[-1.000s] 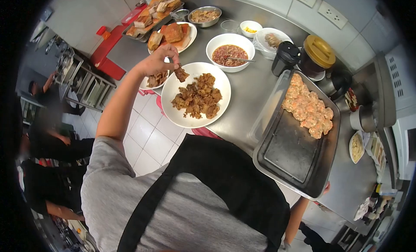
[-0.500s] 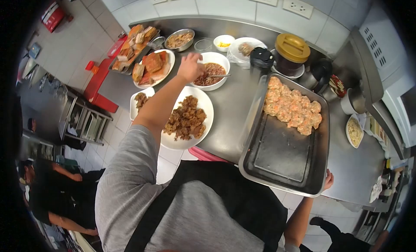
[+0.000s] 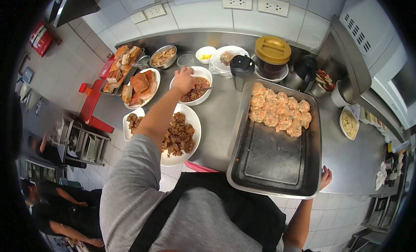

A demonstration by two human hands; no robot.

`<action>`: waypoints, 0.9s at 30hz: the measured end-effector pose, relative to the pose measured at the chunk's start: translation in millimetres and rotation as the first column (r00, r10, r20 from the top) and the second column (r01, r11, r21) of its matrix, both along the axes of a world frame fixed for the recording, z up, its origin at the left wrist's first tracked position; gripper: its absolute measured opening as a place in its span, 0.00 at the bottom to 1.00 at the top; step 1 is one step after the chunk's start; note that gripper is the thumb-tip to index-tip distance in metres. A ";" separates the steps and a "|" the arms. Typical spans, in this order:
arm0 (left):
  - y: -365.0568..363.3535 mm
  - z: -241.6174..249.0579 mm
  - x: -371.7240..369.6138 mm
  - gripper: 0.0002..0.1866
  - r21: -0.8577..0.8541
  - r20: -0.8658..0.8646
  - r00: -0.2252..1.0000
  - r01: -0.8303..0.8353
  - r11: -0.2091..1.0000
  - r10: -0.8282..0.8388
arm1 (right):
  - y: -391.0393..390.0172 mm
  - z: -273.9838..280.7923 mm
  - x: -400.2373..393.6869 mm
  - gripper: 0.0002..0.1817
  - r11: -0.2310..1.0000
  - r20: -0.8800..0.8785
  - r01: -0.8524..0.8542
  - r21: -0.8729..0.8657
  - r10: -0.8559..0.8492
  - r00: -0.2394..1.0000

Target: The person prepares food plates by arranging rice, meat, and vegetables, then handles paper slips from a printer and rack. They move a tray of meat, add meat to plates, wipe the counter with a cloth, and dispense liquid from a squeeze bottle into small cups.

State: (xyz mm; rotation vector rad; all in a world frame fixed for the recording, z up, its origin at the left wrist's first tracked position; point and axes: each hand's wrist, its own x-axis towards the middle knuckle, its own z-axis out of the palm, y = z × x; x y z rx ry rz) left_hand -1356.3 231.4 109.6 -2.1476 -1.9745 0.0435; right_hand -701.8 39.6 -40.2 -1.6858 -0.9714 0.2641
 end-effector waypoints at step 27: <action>28.2 -19.8 15.1 0.12 -0.063 0.326 0.834 -0.450 0.891 0.445 | -9.6 23.2 -25.9 0.17 0.999 0.529 0.033 -0.013 -0.022 0.848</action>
